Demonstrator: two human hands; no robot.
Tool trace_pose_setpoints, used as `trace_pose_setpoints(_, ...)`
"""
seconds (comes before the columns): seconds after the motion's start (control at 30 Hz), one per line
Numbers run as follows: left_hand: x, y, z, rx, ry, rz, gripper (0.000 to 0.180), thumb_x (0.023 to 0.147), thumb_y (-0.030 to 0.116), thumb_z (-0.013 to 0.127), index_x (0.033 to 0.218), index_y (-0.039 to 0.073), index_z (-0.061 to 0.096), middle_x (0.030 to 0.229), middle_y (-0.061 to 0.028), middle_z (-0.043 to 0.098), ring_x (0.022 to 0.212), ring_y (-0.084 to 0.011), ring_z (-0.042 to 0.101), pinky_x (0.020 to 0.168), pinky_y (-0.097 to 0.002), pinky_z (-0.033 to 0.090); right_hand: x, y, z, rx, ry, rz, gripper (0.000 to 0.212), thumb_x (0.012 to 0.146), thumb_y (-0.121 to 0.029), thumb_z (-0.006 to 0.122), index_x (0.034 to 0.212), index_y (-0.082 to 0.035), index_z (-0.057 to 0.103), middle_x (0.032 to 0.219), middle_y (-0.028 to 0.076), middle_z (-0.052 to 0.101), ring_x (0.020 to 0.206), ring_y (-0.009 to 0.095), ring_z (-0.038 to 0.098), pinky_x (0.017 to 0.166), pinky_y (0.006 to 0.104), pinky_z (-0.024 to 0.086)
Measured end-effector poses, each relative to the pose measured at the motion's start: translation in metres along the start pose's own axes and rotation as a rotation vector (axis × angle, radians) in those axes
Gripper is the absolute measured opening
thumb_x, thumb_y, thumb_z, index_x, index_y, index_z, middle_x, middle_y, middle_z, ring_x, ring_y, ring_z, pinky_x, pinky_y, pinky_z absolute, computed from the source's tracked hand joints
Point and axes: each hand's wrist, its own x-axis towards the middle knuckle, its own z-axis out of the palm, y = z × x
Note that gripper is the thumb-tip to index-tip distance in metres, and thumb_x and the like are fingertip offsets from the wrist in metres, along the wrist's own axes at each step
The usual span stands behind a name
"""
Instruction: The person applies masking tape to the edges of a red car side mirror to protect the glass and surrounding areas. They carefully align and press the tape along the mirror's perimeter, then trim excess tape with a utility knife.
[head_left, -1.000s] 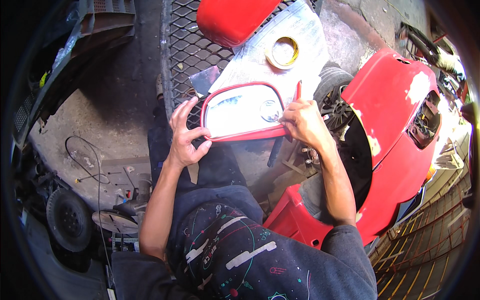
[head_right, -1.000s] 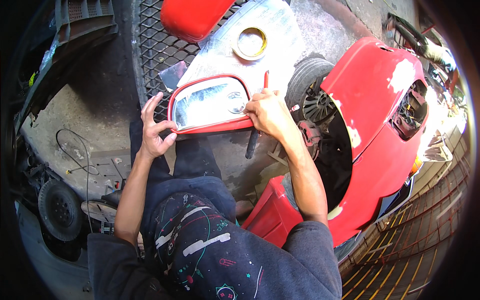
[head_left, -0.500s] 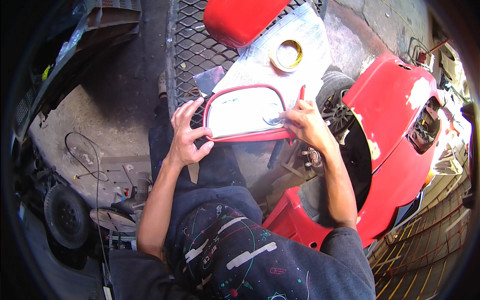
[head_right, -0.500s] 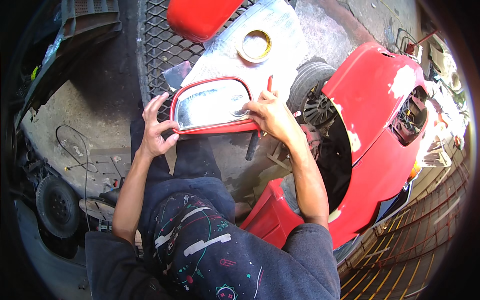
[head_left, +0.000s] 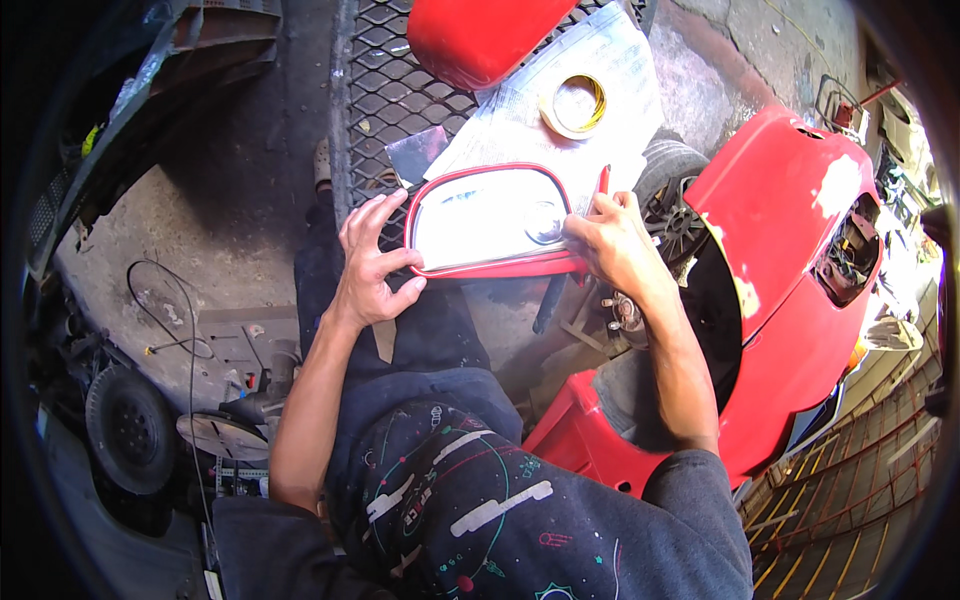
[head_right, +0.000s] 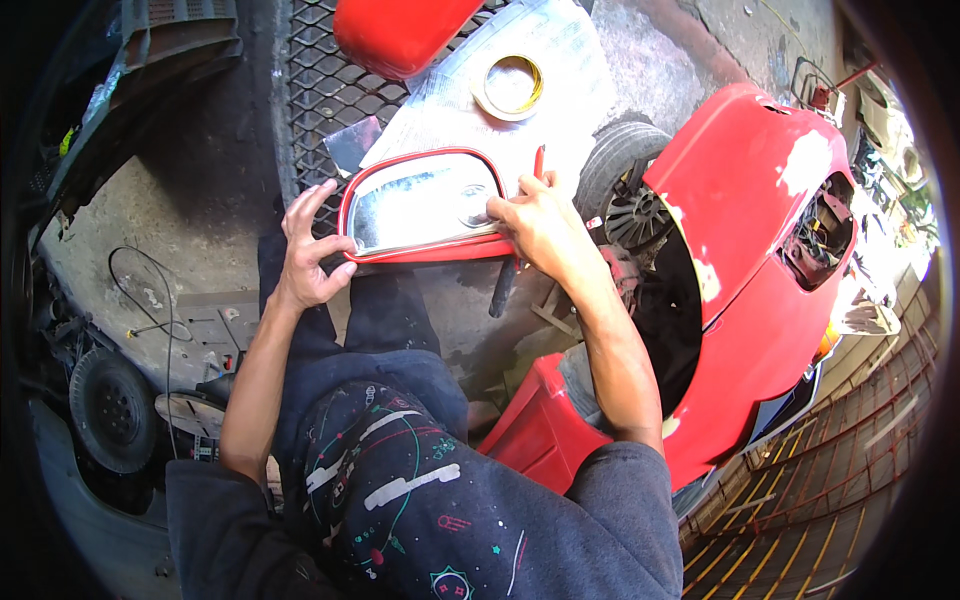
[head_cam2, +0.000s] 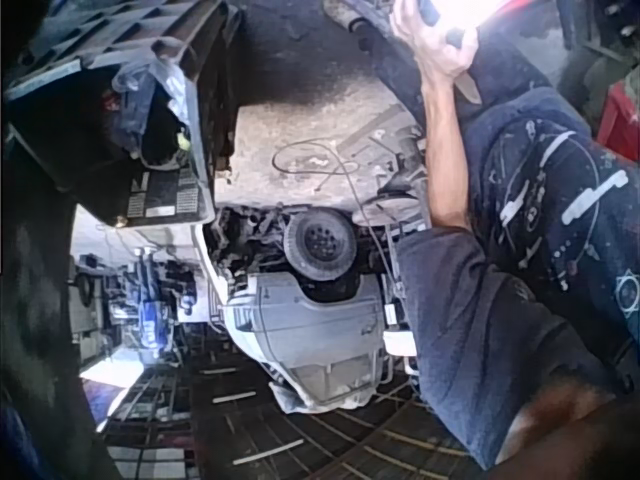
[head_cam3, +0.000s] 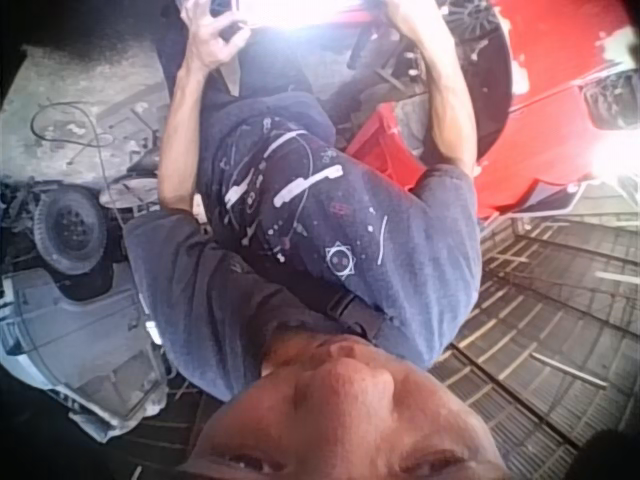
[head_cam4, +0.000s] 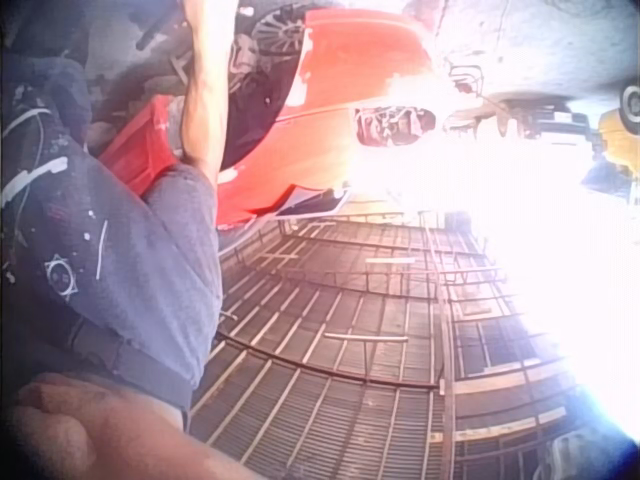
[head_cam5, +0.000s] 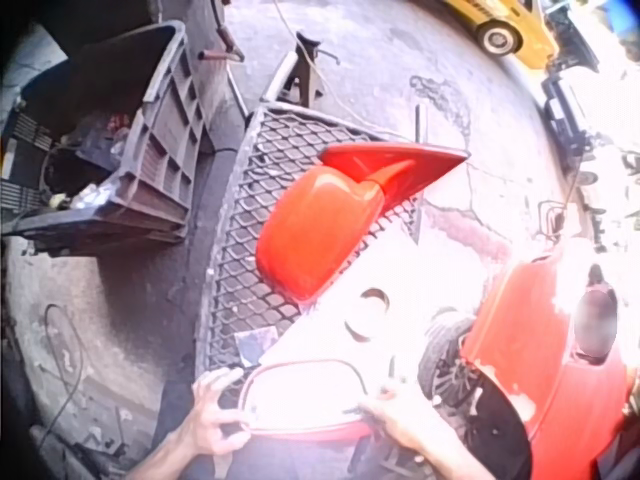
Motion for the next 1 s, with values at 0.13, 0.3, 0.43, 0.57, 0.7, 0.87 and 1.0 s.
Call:
trace_pose_setpoints(0.13, 0.002, 0.002, 0.000, 0.013, -0.028, 0.011, 0.023, 0.062, 0.031, 0.068, 0.076, 0.013, 0.070, 0.143, -0.0195, 0.039, 0.133, -0.0379, 0.032, 0.110, -0.0483, 0.020, -0.001, 0.000, 0.000, -0.053, 0.033, 0.033, 0.016, 0.075, -0.013, 0.067, 0.090, -0.011, 0.063, 0.076, 0.004, 0.062, 0.087, 0.024, 0.055, 0.086, 0.0424, 0.038)
trace_pose_setpoints(0.3, 0.002, 0.004, 0.001, -0.018, 0.007, 0.002, 0.021, 0.061, 0.029, 0.071, 0.075, 0.013, 0.068, 0.142, -0.0151, 0.042, 0.132, -0.0359, 0.033, 0.109, -0.0485, 0.019, -0.003, -0.001, -0.007, -0.010, 0.124, 0.105, 0.022, 0.071, -0.011, 0.073, 0.092, -0.009, 0.066, 0.085, 0.005, 0.059, 0.091, 0.025, 0.056, 0.083, 0.0413, 0.040)
trace_pose_setpoints(0.43, 0.001, 0.004, 0.002, -0.026, 0.012, -0.002, 0.022, 0.061, 0.030, 0.071, 0.075, 0.012, 0.068, 0.143, -0.0156, 0.041, 0.132, -0.0359, 0.033, 0.109, -0.0485, 0.019, 0.000, -0.002, -0.010, 0.087, 0.050, 0.018, 0.015, 0.074, -0.014, 0.071, 0.089, -0.010, 0.067, 0.087, 0.005, 0.059, 0.090, 0.025, 0.055, 0.085, 0.0421, 0.040)
trace_pose_setpoints(0.57, 0.002, 0.002, 0.002, -0.018, 0.006, 0.009, 0.023, 0.062, 0.031, 0.070, 0.075, 0.012, 0.069, 0.142, -0.0172, 0.041, 0.132, -0.0367, 0.033, 0.109, -0.0485, 0.020, 0.009, -0.007, -0.002, -0.060, -0.043, 0.007, 0.008, 0.077, -0.016, 0.067, 0.082, -0.010, 0.067, 0.085, 0.005, 0.059, 0.090, 0.026, 0.055, 0.084, 0.0447, 0.042)
trace_pose_setpoints(0.7, 0.001, 0.002, 0.001, 0.011, -0.010, 0.004, 0.023, 0.064, 0.032, 0.069, 0.076, 0.013, 0.070, 0.142, -0.0196, 0.041, 0.132, -0.0379, 0.033, 0.109, -0.0480, 0.021, 0.010, -0.007, 0.002, -0.091, -0.079, 0.012, 0.009, 0.076, -0.013, 0.063, 0.085, -0.010, 0.066, 0.083, 0.006, 0.058, 0.088, 0.026, 0.054, 0.081, 0.0460, 0.043)
trace_pose_setpoints(0.87, 0.001, 0.002, 0.002, -0.022, 0.008, -0.007, 0.021, 0.063, 0.030, 0.071, 0.073, 0.012, 0.068, 0.142, -0.0153, 0.043, 0.132, -0.0352, 0.033, 0.109, -0.0487, 0.018, 0.003, -0.007, 0.001, -0.057, -0.102, -0.003, 0.011, 0.076, -0.010, 0.061, 0.086, -0.010, 0.065, 0.083, 0.005, 0.057, 0.088, 0.026, 0.054, 0.080, 0.0464, 0.043)
trace_pose_setpoints(1.0, 0.002, 0.002, 0.002, -0.020, 0.004, -0.005, 0.021, 0.062, 0.030, 0.071, 0.073, 0.012, 0.068, 0.142, -0.0147, 0.042, 0.132, -0.0349, 0.033, 0.109, -0.0490, 0.018, 0.003, -0.008, 0.002, -0.102, -0.075, -0.008, 0.012, 0.077, -0.010, 0.059, 0.087, -0.010, 0.065, 0.083, 0.005, 0.057, 0.089, 0.026, 0.054, 0.081, 0.0459, 0.043)
